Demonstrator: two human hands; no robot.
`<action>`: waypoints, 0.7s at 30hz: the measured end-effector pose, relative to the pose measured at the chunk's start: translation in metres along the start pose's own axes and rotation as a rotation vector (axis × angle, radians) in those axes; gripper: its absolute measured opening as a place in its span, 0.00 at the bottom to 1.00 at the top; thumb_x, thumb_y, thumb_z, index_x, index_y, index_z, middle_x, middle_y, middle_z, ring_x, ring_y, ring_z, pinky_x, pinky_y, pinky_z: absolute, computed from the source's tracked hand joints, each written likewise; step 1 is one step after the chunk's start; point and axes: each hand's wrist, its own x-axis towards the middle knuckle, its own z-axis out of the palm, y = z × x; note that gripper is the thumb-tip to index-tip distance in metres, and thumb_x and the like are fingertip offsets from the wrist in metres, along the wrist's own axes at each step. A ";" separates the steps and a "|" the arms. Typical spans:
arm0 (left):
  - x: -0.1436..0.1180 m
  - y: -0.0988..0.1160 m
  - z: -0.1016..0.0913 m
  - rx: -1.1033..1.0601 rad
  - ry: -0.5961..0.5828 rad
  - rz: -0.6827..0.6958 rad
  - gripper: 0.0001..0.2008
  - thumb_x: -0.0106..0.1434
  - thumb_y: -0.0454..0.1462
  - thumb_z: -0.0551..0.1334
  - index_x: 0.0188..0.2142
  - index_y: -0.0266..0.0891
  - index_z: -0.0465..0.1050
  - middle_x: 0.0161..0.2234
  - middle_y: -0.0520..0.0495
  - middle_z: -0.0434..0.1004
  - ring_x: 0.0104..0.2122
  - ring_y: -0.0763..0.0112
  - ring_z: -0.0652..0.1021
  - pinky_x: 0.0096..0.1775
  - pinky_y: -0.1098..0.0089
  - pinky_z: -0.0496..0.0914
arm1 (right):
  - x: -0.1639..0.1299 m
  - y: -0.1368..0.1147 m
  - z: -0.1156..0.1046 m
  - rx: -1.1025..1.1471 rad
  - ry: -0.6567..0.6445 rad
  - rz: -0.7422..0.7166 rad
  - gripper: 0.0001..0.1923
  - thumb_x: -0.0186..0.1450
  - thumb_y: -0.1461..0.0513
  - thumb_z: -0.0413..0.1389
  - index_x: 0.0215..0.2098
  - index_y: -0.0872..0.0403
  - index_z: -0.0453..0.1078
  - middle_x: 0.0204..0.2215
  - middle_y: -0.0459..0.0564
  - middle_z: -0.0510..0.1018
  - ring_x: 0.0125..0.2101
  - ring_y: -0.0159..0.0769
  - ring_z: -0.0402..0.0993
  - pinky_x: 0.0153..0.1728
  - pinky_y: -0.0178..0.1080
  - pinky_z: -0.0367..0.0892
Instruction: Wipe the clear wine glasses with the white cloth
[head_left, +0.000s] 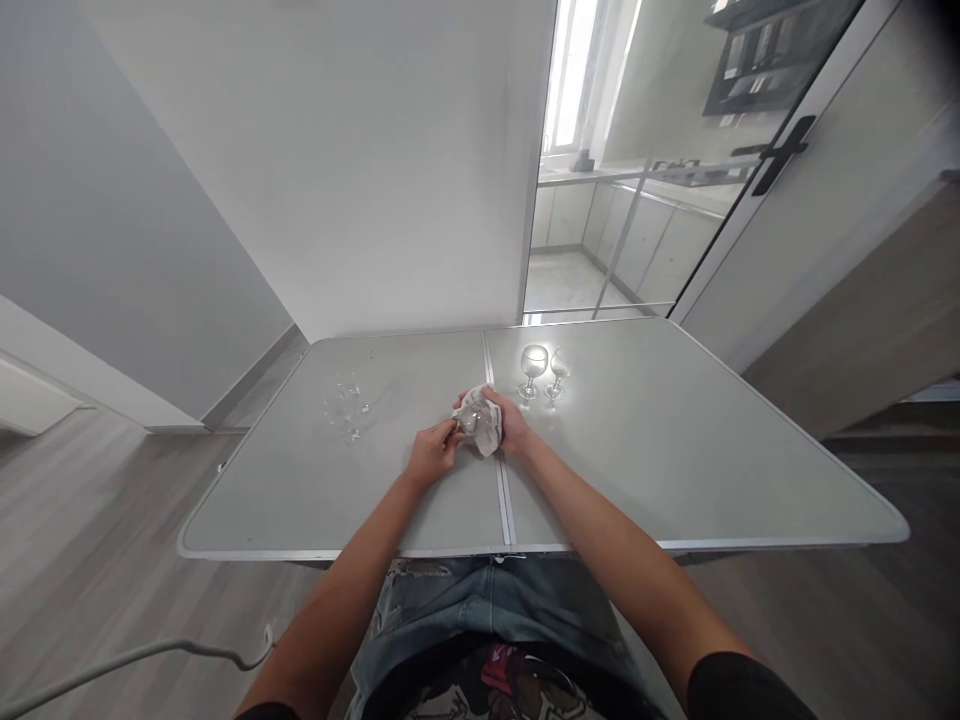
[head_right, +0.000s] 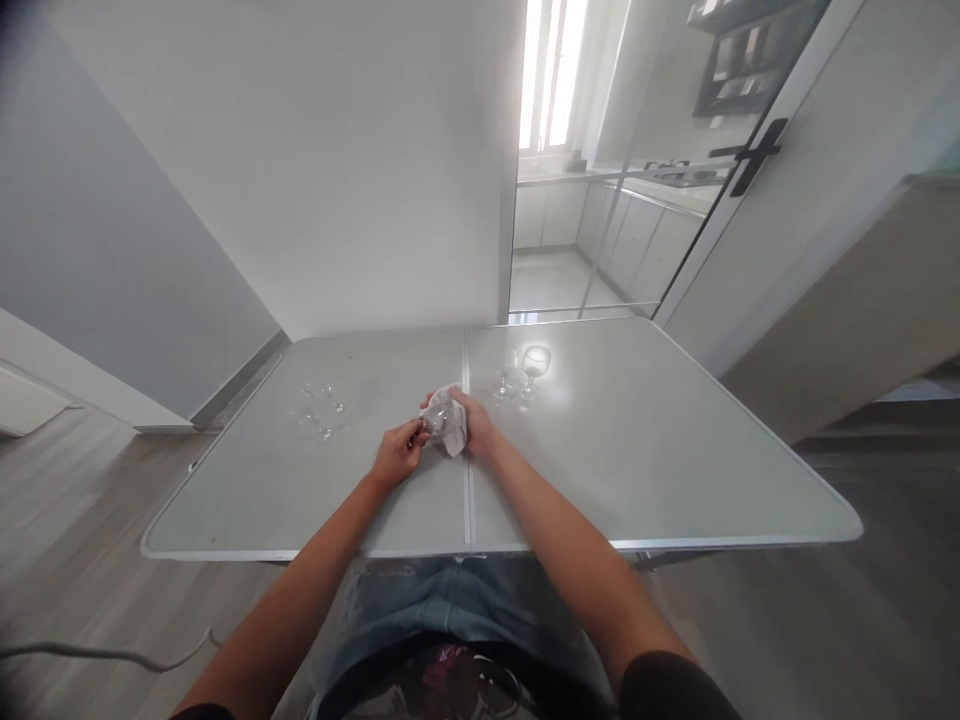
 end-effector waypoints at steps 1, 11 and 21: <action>0.001 0.000 0.000 -0.026 0.009 -0.009 0.09 0.68 0.39 0.55 0.35 0.40 0.70 0.25 0.51 0.71 0.23 0.73 0.69 0.29 0.72 0.62 | 0.001 0.002 0.002 0.057 -0.030 0.043 0.22 0.66 0.46 0.54 0.41 0.55 0.74 0.37 0.54 0.82 0.36 0.43 0.79 0.38 0.43 0.75; 0.008 -0.006 -0.001 -0.226 0.231 -0.300 0.13 0.68 0.40 0.54 0.28 0.40 0.67 0.22 0.53 0.69 0.21 0.74 0.68 0.29 0.73 0.62 | -0.010 0.022 0.018 -0.782 0.059 -0.587 0.28 0.70 0.51 0.52 0.67 0.47 0.60 0.65 0.51 0.66 0.67 0.45 0.56 0.64 0.51 0.59; 0.000 -0.009 0.008 0.280 -0.109 -0.061 0.05 0.61 0.32 0.57 0.33 0.38 0.72 0.28 0.43 0.78 0.26 0.65 0.76 0.30 0.69 0.64 | -0.009 0.007 0.002 -1.482 -0.167 -0.690 0.17 0.70 0.59 0.52 0.54 0.52 0.73 0.56 0.54 0.77 0.58 0.45 0.70 0.67 0.56 0.49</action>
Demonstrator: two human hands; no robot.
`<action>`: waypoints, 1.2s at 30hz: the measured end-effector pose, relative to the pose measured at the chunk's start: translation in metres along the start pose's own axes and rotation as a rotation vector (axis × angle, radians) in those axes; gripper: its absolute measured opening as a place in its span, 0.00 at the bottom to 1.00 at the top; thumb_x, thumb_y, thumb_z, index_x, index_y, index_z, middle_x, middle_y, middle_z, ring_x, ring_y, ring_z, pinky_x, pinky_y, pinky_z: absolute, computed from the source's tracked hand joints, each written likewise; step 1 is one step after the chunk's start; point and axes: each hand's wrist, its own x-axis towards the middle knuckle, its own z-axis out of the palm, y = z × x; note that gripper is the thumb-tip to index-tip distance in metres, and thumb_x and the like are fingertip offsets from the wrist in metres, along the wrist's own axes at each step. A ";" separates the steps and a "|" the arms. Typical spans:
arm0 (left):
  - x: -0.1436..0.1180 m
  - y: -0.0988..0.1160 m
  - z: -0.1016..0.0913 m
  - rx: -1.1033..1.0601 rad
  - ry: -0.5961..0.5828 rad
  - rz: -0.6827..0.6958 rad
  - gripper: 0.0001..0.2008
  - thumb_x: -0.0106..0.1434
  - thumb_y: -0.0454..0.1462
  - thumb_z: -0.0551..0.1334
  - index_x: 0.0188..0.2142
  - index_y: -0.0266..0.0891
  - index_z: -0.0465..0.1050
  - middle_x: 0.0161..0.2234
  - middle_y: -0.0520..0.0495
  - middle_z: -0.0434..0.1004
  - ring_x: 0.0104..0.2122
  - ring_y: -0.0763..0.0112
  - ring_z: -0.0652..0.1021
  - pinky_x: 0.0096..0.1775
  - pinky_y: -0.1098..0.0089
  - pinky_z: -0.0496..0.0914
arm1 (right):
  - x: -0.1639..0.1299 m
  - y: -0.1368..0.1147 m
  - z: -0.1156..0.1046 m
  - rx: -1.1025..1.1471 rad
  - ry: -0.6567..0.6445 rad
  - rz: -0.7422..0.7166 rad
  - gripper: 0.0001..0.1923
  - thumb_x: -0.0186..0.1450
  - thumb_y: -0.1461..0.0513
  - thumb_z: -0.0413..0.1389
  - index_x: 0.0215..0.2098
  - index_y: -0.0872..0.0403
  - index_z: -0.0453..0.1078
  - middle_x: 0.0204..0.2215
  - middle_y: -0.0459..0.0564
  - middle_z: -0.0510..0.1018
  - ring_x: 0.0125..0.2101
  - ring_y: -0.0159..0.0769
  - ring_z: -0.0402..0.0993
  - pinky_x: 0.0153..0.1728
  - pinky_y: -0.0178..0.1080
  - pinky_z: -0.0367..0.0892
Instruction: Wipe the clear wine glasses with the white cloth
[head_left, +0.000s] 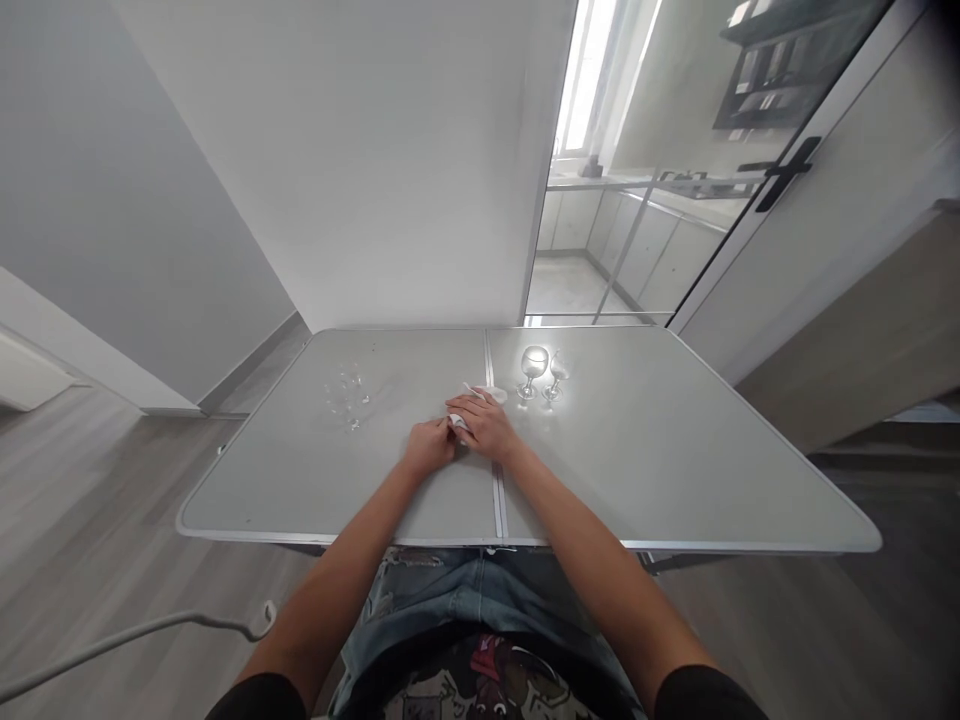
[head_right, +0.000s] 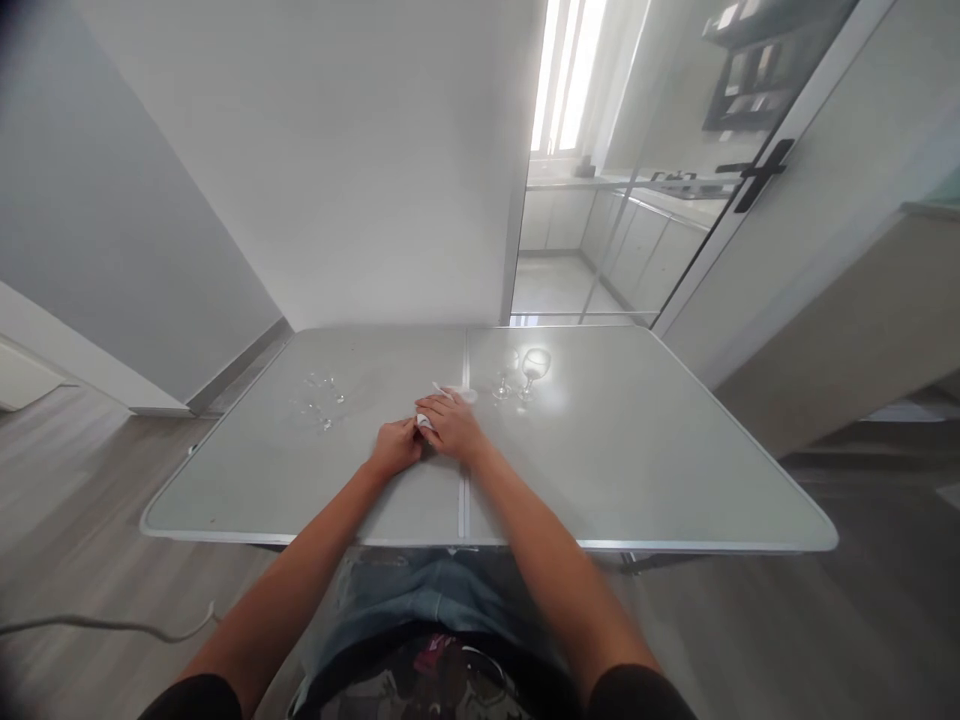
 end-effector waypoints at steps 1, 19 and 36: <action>-0.001 0.001 -0.001 0.014 -0.026 0.050 0.05 0.62 0.33 0.57 0.34 0.38 0.72 0.29 0.42 0.78 0.27 0.65 0.77 0.30 0.69 0.65 | -0.002 0.001 -0.001 0.086 0.031 0.063 0.15 0.71 0.57 0.51 0.51 0.51 0.75 0.54 0.54 0.78 0.56 0.44 0.72 0.65 0.54 0.54; 0.002 0.002 -0.017 -0.543 0.178 -0.046 0.15 0.68 0.44 0.55 0.30 0.38 0.70 0.23 0.53 0.68 0.23 0.75 0.66 0.29 0.73 0.61 | -0.008 0.016 0.015 1.369 0.455 0.793 0.26 0.62 0.40 0.58 0.39 0.53 0.74 0.33 0.50 0.82 0.34 0.40 0.79 0.33 0.40 0.75; -0.004 0.007 -0.014 -0.373 0.057 0.064 0.08 0.65 0.35 0.56 0.32 0.39 0.73 0.26 0.50 0.75 0.25 0.73 0.71 0.32 0.73 0.64 | 0.003 -0.018 -0.037 -0.054 -0.137 -0.073 0.14 0.71 0.57 0.51 0.48 0.54 0.74 0.47 0.58 0.79 0.50 0.46 0.72 0.55 0.52 0.64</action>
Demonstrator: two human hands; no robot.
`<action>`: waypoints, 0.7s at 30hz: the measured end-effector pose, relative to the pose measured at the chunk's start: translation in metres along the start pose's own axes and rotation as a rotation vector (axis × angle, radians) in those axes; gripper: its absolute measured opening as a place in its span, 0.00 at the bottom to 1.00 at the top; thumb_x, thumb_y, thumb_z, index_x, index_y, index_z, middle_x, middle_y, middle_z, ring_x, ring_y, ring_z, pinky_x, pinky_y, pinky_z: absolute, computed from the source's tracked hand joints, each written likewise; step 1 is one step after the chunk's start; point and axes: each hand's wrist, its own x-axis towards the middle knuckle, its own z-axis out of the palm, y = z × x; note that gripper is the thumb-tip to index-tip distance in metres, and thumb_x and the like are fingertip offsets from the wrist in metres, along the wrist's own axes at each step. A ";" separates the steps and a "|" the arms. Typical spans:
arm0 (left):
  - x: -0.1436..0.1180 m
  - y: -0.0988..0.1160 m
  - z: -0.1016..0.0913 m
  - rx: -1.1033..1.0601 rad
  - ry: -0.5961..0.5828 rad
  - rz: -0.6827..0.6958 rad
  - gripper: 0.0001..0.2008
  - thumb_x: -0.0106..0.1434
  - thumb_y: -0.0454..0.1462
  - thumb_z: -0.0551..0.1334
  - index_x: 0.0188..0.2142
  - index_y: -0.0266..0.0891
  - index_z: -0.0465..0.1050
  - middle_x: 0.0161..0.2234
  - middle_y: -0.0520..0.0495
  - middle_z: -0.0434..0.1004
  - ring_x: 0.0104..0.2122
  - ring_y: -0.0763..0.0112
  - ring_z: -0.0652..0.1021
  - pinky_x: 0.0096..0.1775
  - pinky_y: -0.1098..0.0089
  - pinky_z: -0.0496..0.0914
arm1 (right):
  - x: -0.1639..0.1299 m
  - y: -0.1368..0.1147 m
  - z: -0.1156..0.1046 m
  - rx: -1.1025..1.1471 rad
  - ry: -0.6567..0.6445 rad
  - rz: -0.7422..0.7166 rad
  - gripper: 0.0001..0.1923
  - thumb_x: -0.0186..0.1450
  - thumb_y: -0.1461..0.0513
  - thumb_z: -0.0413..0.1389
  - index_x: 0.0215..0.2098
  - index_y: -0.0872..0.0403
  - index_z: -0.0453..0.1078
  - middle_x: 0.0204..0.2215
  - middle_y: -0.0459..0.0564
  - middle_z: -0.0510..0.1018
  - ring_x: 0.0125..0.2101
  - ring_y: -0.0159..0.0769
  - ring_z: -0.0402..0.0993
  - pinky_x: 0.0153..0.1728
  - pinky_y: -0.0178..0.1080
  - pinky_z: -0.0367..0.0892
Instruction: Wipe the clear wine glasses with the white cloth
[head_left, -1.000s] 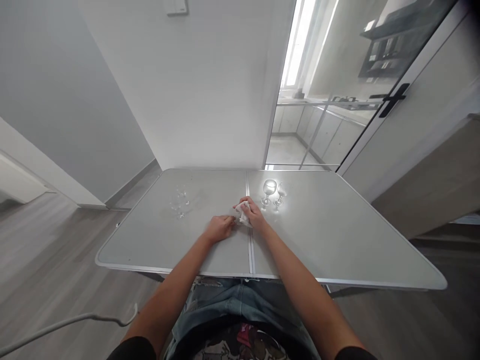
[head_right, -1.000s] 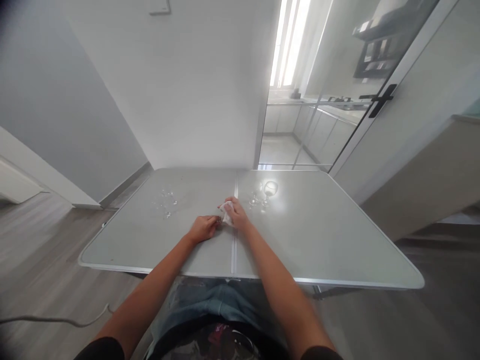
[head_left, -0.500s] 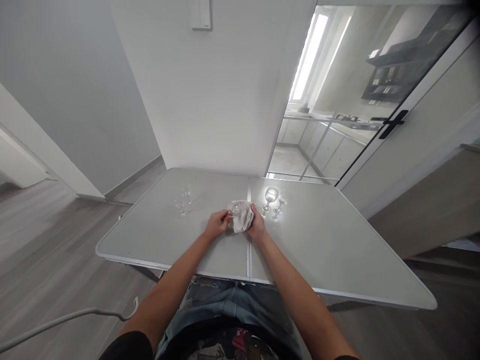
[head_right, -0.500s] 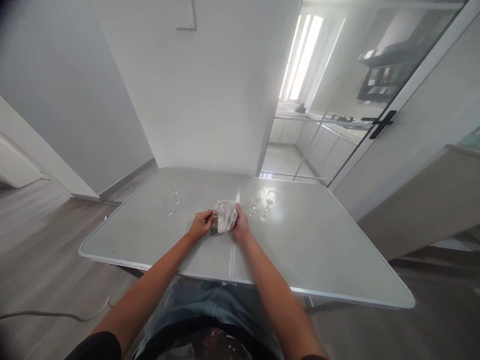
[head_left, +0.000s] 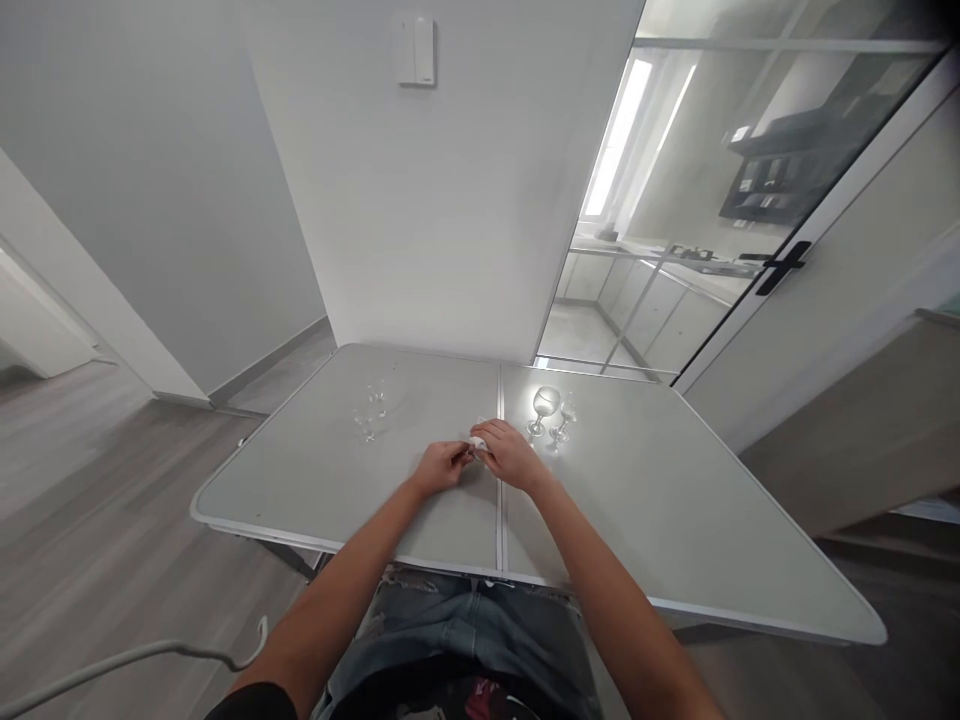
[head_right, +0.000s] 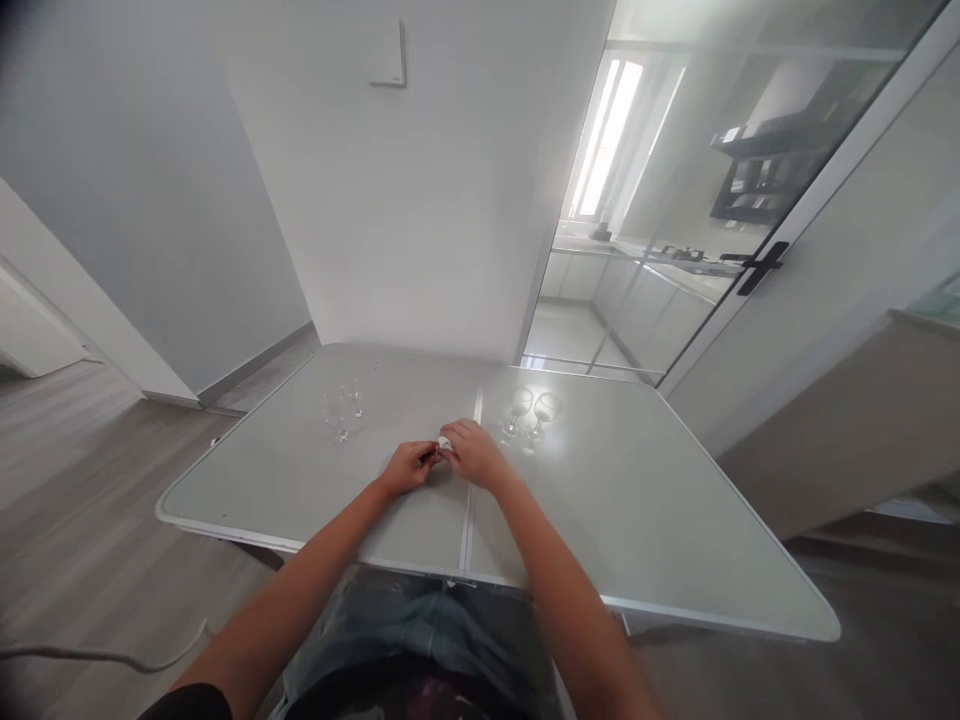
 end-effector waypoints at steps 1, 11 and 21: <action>0.000 -0.001 0.000 0.004 0.019 0.000 0.08 0.65 0.35 0.57 0.31 0.39 0.72 0.25 0.50 0.74 0.24 0.74 0.71 0.31 0.73 0.64 | -0.001 -0.002 0.000 -0.050 -0.014 -0.074 0.14 0.70 0.59 0.52 0.50 0.54 0.73 0.50 0.59 0.78 0.52 0.47 0.70 0.57 0.54 0.62; -0.002 -0.005 0.006 -0.040 0.137 0.036 0.11 0.67 0.41 0.57 0.40 0.40 0.76 0.32 0.45 0.80 0.28 0.70 0.76 0.35 0.71 0.69 | 0.014 0.017 0.024 0.963 0.364 0.755 0.26 0.64 0.40 0.52 0.24 0.52 0.67 0.18 0.46 0.72 0.24 0.39 0.72 0.28 0.40 0.68; 0.009 0.000 -0.005 -0.402 0.435 -0.181 0.13 0.62 0.46 0.64 0.34 0.38 0.79 0.34 0.45 0.79 0.34 0.66 0.77 0.38 0.67 0.71 | 0.020 -0.023 0.093 0.966 0.533 0.578 0.24 0.69 0.43 0.49 0.47 0.53 0.70 0.40 0.53 0.80 0.44 0.42 0.76 0.47 0.44 0.71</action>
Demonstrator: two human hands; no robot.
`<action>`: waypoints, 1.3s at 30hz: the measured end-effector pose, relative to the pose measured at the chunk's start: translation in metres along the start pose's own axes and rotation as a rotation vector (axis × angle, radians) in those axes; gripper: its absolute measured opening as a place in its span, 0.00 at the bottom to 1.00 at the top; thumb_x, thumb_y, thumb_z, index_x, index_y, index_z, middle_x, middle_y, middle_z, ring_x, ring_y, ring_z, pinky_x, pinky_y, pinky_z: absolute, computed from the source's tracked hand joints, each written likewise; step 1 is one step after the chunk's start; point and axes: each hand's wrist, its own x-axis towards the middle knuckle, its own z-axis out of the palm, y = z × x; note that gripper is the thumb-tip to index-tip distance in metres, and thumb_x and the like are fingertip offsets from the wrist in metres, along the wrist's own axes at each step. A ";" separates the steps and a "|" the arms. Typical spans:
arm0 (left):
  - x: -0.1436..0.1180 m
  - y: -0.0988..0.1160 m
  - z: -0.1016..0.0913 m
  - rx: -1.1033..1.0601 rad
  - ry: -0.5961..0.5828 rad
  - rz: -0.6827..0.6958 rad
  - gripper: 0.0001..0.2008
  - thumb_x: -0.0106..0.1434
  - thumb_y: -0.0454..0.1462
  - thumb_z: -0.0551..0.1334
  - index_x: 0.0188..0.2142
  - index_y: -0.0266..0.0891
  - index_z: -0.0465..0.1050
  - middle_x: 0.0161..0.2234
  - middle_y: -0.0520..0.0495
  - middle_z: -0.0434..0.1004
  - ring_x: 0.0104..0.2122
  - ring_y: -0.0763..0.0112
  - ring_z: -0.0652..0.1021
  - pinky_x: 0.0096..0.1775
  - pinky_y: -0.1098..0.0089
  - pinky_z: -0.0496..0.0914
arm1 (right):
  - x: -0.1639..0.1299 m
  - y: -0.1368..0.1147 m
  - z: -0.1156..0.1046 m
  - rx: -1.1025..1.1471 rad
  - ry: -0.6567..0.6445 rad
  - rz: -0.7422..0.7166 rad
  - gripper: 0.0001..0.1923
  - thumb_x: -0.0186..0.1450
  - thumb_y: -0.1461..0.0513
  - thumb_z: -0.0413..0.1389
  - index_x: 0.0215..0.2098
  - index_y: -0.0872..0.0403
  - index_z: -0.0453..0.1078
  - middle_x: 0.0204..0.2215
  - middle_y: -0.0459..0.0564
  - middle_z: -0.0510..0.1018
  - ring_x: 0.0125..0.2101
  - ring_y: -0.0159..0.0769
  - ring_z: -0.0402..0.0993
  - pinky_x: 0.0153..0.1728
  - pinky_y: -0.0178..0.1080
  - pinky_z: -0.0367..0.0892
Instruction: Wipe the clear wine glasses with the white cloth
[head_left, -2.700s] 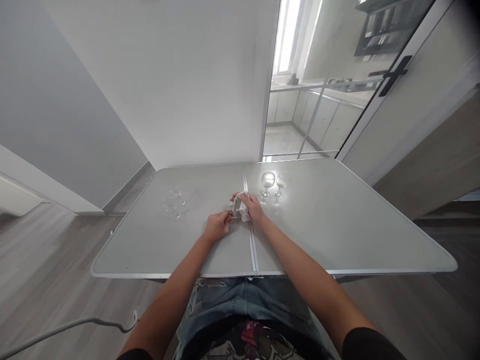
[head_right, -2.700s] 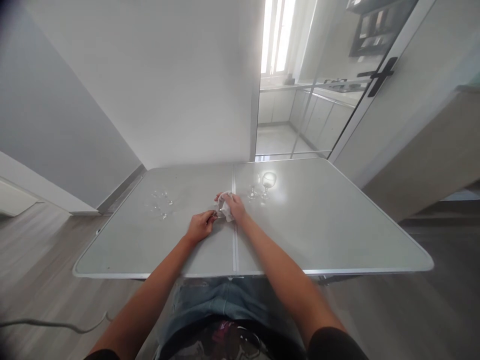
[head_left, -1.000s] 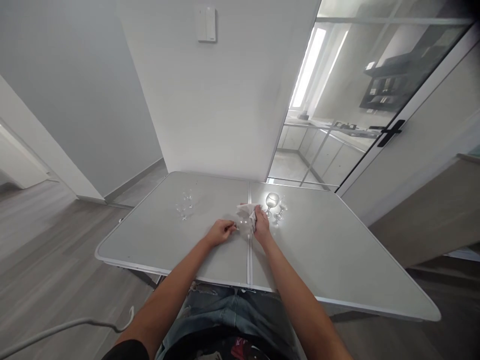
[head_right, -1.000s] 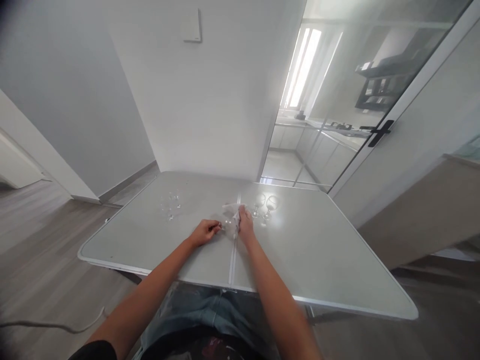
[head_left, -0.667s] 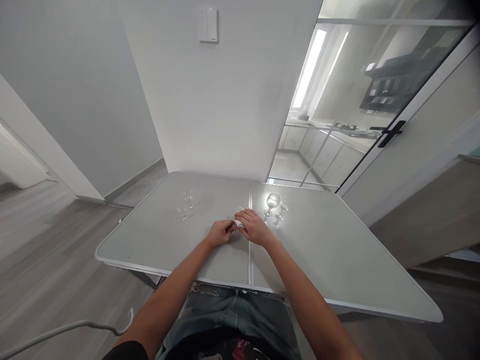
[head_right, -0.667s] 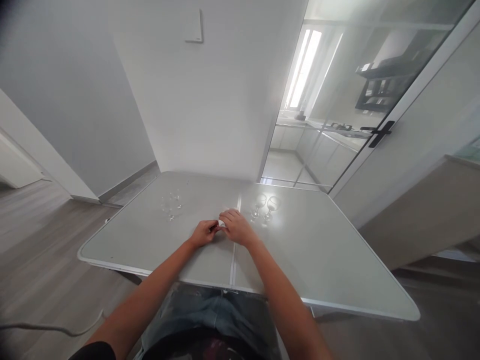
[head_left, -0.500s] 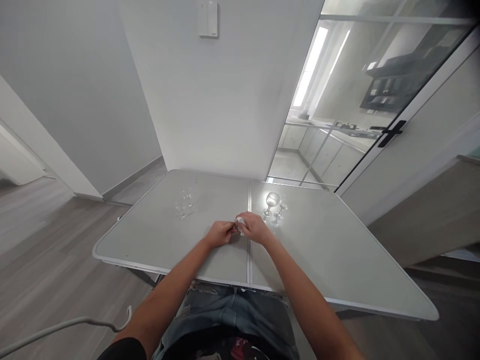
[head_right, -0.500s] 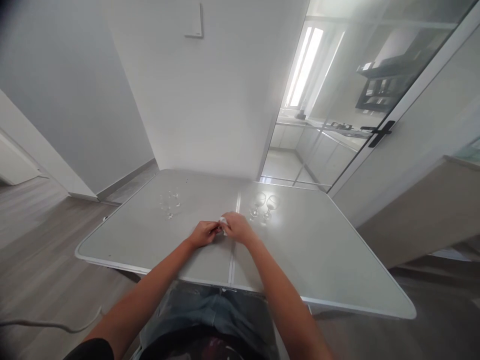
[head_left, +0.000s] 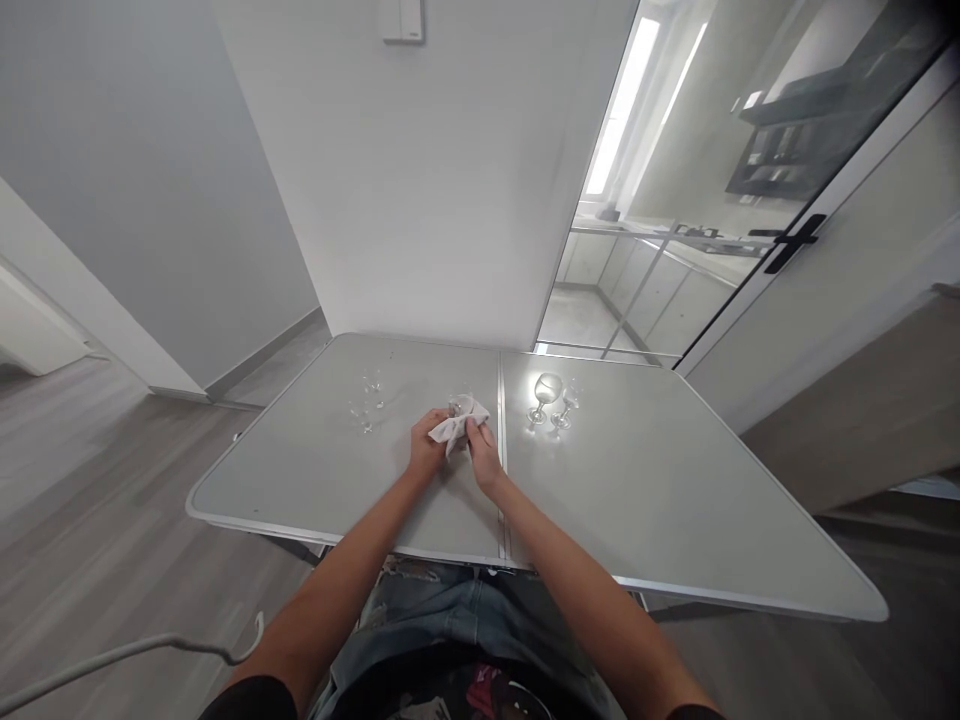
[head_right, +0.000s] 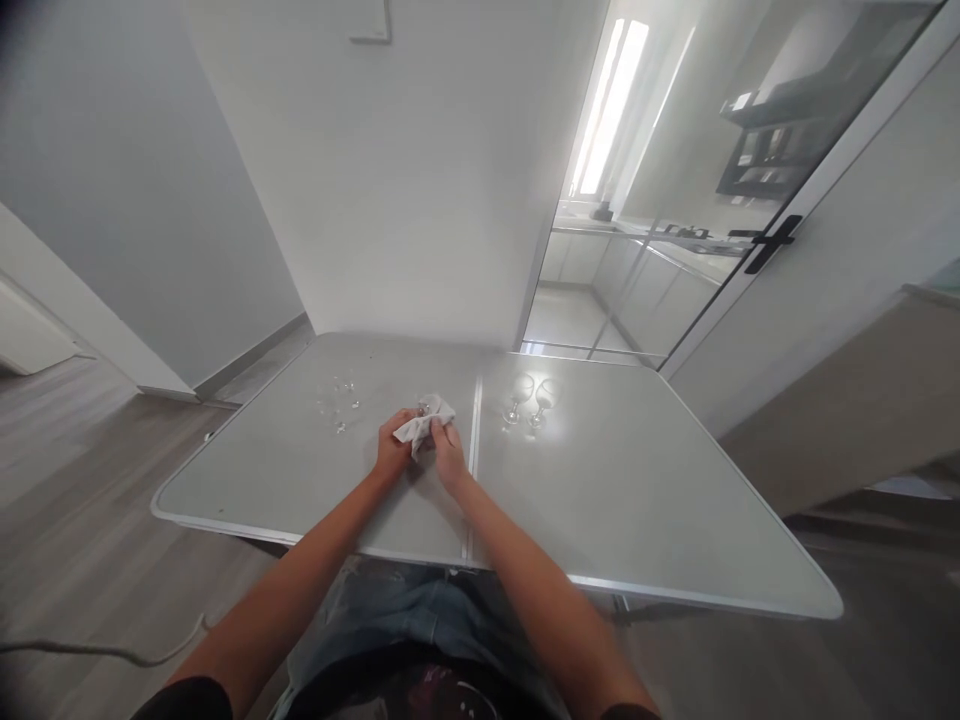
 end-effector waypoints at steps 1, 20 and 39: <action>0.000 0.000 -0.001 -0.015 0.000 0.005 0.12 0.61 0.46 0.64 0.33 0.39 0.80 0.35 0.44 0.80 0.36 0.64 0.78 0.40 0.66 0.72 | 0.002 -0.001 -0.004 -0.128 -0.054 -0.038 0.22 0.69 0.45 0.49 0.45 0.53 0.70 0.40 0.53 0.79 0.44 0.42 0.75 0.49 0.44 0.70; 0.006 -0.006 0.010 -0.499 -0.155 -0.264 0.35 0.57 0.56 0.68 0.56 0.37 0.69 0.50 0.33 0.78 0.47 0.58 0.80 0.48 0.61 0.73 | 0.000 -0.015 -0.048 0.235 -0.231 0.528 0.15 0.51 0.59 0.66 0.35 0.54 0.72 0.24 0.45 0.77 0.23 0.32 0.71 0.23 0.33 0.65; 0.008 -0.001 0.006 -0.762 -0.042 -0.316 0.32 0.52 0.43 0.76 0.54 0.39 0.70 0.58 0.32 0.73 0.55 0.51 0.76 0.56 0.50 0.71 | 0.008 -0.019 -0.058 -0.409 -0.328 0.070 0.16 0.62 0.51 0.58 0.42 0.53 0.71 0.32 0.45 0.75 0.34 0.36 0.68 0.38 0.39 0.66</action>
